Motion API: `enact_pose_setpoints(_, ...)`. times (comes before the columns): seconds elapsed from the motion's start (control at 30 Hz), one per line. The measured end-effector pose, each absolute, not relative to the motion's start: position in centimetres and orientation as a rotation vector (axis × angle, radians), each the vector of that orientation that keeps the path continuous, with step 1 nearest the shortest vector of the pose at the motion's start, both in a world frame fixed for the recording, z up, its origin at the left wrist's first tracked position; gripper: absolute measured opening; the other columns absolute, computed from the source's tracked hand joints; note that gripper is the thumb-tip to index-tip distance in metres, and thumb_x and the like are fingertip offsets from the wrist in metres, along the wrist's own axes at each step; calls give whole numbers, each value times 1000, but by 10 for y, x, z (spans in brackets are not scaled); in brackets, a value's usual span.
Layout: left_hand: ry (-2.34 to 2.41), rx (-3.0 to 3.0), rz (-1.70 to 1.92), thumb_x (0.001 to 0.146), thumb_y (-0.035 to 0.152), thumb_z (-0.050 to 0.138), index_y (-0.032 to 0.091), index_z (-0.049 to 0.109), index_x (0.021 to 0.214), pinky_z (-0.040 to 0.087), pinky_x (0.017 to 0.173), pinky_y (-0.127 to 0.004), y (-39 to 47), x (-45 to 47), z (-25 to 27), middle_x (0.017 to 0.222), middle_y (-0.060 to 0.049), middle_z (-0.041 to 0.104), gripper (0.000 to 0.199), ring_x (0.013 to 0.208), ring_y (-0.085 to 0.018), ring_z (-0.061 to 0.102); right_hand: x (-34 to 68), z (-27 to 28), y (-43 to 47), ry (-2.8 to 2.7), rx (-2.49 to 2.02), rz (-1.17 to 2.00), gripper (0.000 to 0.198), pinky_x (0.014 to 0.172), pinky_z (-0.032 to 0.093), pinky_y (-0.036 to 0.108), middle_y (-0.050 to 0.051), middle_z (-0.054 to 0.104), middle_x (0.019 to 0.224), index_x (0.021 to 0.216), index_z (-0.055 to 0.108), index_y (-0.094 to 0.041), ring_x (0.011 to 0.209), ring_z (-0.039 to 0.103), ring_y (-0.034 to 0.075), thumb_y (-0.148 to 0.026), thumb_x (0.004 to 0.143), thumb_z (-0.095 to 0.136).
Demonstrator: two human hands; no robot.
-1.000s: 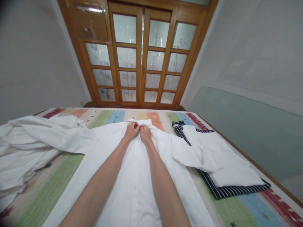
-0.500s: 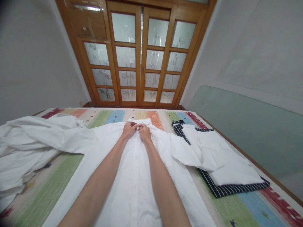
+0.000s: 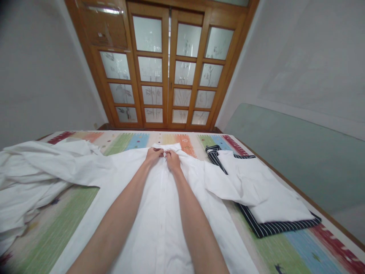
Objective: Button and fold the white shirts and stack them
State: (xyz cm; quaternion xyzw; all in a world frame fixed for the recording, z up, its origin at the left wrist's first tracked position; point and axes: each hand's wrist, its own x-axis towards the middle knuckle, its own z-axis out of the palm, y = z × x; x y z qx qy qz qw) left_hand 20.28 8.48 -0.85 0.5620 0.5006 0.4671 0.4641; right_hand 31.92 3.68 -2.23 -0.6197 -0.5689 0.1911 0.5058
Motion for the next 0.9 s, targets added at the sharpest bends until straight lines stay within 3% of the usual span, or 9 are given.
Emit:
enact_pose_setpoints(0.23,1243,1375,1148,64,23,70,11,72,72,53,61,-24,87,203,-12,61,-4,69,15,62,-16,67,318,-20,35,-1378,-1493,485,29,70,44,25,0,68,76,85,67,-19,72,60,16,-17,76,40)
enact_pose_setpoints(0.47,1301,1523,1142,62,26,73,14,71,65,50,65,-25,79,199,-6,63,-5,70,13,73,-20,68,317,-17,31,-1471,-1547,420,29,80,44,29,3,69,82,82,69,-20,82,60,19,-17,80,40)
enact_pose_setpoints(0.9,1232,1817,1360,62,16,65,20,60,69,50,65,-24,70,207,-2,68,2,67,10,65,-15,65,317,-17,32,-1500,-1593,396,28,85,43,28,4,70,90,88,69,-20,89,60,18,-15,82,43)
